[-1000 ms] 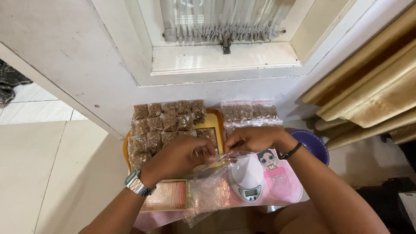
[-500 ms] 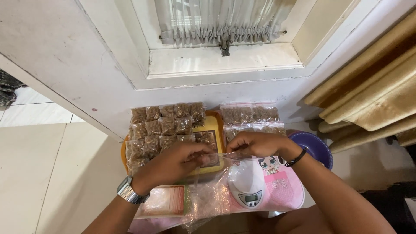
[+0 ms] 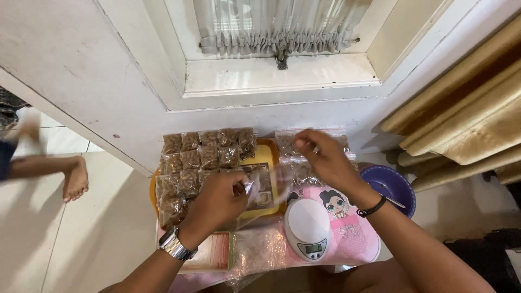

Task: Weighing and portioning small snacks into plastic bags using a digital scale and organizing them in a tray.

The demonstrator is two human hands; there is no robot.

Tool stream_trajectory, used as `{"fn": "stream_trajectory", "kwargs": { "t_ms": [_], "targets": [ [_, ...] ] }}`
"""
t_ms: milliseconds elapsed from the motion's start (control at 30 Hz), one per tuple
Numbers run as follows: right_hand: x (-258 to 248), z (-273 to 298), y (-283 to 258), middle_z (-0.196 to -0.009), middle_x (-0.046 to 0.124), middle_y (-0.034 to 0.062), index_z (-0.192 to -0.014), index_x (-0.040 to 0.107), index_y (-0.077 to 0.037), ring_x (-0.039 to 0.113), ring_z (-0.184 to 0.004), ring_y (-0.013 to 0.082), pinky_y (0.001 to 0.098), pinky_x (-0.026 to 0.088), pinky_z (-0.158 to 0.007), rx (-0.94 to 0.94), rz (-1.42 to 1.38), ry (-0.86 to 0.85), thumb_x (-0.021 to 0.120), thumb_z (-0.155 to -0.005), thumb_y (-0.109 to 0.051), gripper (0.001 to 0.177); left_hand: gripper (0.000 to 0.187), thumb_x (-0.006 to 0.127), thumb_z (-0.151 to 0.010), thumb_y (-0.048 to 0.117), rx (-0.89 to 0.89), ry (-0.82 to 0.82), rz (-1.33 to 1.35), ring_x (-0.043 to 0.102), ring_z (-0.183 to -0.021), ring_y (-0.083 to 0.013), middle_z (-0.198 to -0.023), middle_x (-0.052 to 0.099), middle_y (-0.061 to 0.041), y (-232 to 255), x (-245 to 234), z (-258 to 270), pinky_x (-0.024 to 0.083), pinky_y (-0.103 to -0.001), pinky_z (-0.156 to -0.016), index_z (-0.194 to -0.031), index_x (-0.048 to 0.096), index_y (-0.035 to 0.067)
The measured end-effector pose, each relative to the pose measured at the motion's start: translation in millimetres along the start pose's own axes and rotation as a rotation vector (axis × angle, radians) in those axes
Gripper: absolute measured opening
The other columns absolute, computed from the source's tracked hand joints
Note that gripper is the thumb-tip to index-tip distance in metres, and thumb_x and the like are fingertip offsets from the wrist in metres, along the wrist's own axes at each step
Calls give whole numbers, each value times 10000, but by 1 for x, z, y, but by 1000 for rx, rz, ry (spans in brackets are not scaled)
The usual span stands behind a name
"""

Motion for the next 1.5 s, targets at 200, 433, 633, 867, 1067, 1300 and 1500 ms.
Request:
{"fn": "stream_trajectory", "kwargs": {
  "t_ms": [200,433,633,867,1067,1300,1500],
  "targets": [
    [10,10,1,-765,697,81,-942,712,-103,684,-788,259,402,539,-777,-168,72,5,660,-951,-187,100,183,626,-881,112,-33,74,100,724,-565,-303,-658,729,-183,-3,8,-4,538,-356,-526,-861,765,-6],
    [30,37,-59,-906,756,179,-1063,634,-69,722,-921,365,485,544,-803,-74,120,-354,741,-867,-350,358,179,674,-883,203,-103,64,64,752,-651,-287,-731,777,-130,-5,17,-1,550,-380,-571,-860,781,61],
    [41,36,-49,-972,771,99,-1148,618,-134,711,-980,274,422,525,-854,-30,11,-453,772,-840,-340,401,240,613,-908,176,-32,29,65,697,-546,-207,-619,745,-86,-6,24,-5,517,-296,-536,-770,791,95],
    [35,31,-35,-1034,763,187,-1305,602,-93,727,-884,335,421,566,-761,-48,-46,-491,576,-879,56,452,248,616,-935,159,5,0,76,602,-518,-156,-556,698,-126,0,22,-3,462,-295,-519,-812,809,65],
    [30,24,-17,-913,797,128,-1152,672,-148,753,-840,294,370,590,-710,97,66,-308,517,-859,22,373,270,607,-947,170,20,-7,116,581,-506,-154,-548,692,-126,-10,27,-6,468,-304,-536,-805,812,68],
    [23,20,-26,-849,780,172,-1023,677,-53,748,-716,245,345,599,-625,116,-75,-227,510,-849,31,256,394,549,-998,265,43,8,159,670,-538,-241,-584,733,-183,20,6,5,521,-362,-573,-798,810,47],
    [19,19,-22,-862,762,183,-1118,678,-40,741,-790,263,367,605,-696,80,-165,-253,503,-834,69,351,487,700,-875,231,427,359,-357,584,-1131,-432,-1193,653,-194,0,9,-1,467,-537,-888,-1328,622,70]
  ]
}}
Point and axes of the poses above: each hand's wrist, its own z-axis away from the middle knuckle, its own x-axis out of the palm, y = z × x, the point moved 2 cm from there along -z, towards the middle knuckle
